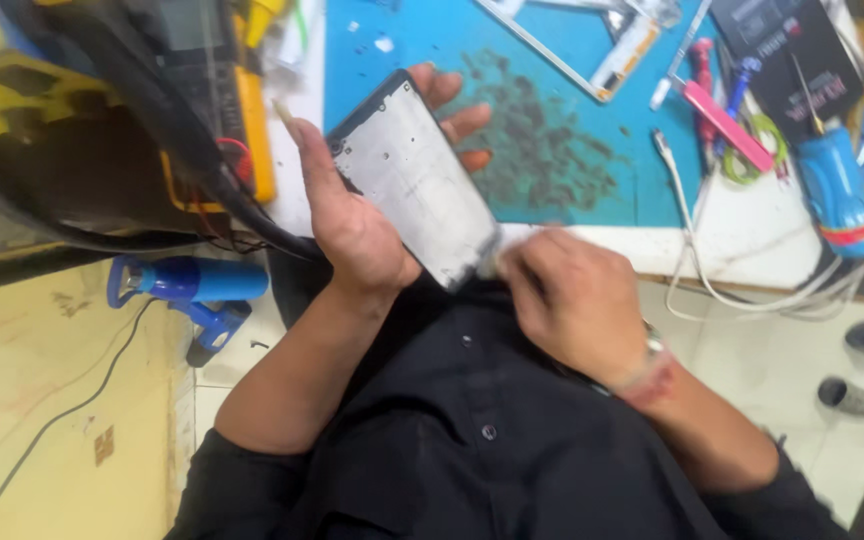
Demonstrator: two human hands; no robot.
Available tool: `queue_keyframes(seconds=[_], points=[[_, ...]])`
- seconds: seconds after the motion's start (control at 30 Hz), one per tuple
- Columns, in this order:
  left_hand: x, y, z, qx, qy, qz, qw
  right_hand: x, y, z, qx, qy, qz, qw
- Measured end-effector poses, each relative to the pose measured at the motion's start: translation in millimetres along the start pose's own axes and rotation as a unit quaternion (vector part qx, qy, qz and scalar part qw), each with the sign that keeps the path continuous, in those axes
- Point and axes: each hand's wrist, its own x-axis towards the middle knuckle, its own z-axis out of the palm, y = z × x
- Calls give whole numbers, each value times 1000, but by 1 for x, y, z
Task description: The person cleans the interior of a smartphone chassis with a cloth, then inserts a battery and connects the charging cable. The person then picks up a power bank, connects the cable to it, and observes the charging indicator.
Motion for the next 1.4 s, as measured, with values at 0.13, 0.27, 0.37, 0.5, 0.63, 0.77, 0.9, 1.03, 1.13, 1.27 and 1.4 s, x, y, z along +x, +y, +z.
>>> queue_keyframes(seconds=[0.13,0.27,0.37,0.5,0.63,0.77,0.9,1.03,1.13,1.27,1.4], points=[[-8,0,-7,-31,-24,-25,999,-19,13,0,201,44,49,977],[-5,-15,4,-43,-55,-63,996,-2,-3,2,156,181,16,971],[-11,-28,12,-3,-53,-93,994,23,-8,-1,95,207,-43,973],[-8,-25,14,-32,-66,-127,989,24,-16,-2,69,141,-164,974],[1,0,9,-130,-62,-119,982,12,-7,-2,135,35,-216,966],[-8,-9,2,-111,-64,-110,986,9,6,-2,147,148,-88,974],[-12,-29,10,-19,-84,-98,991,34,-2,3,128,220,-33,967],[-22,-39,12,16,-38,-131,990,46,-3,-2,72,220,-126,965],[-19,-43,5,135,-34,-112,984,52,5,-9,77,238,-40,967],[-23,-48,12,142,-49,-128,980,42,7,-13,98,215,-52,970],[-23,-40,19,177,-84,-108,975,40,21,-21,72,231,0,970]])
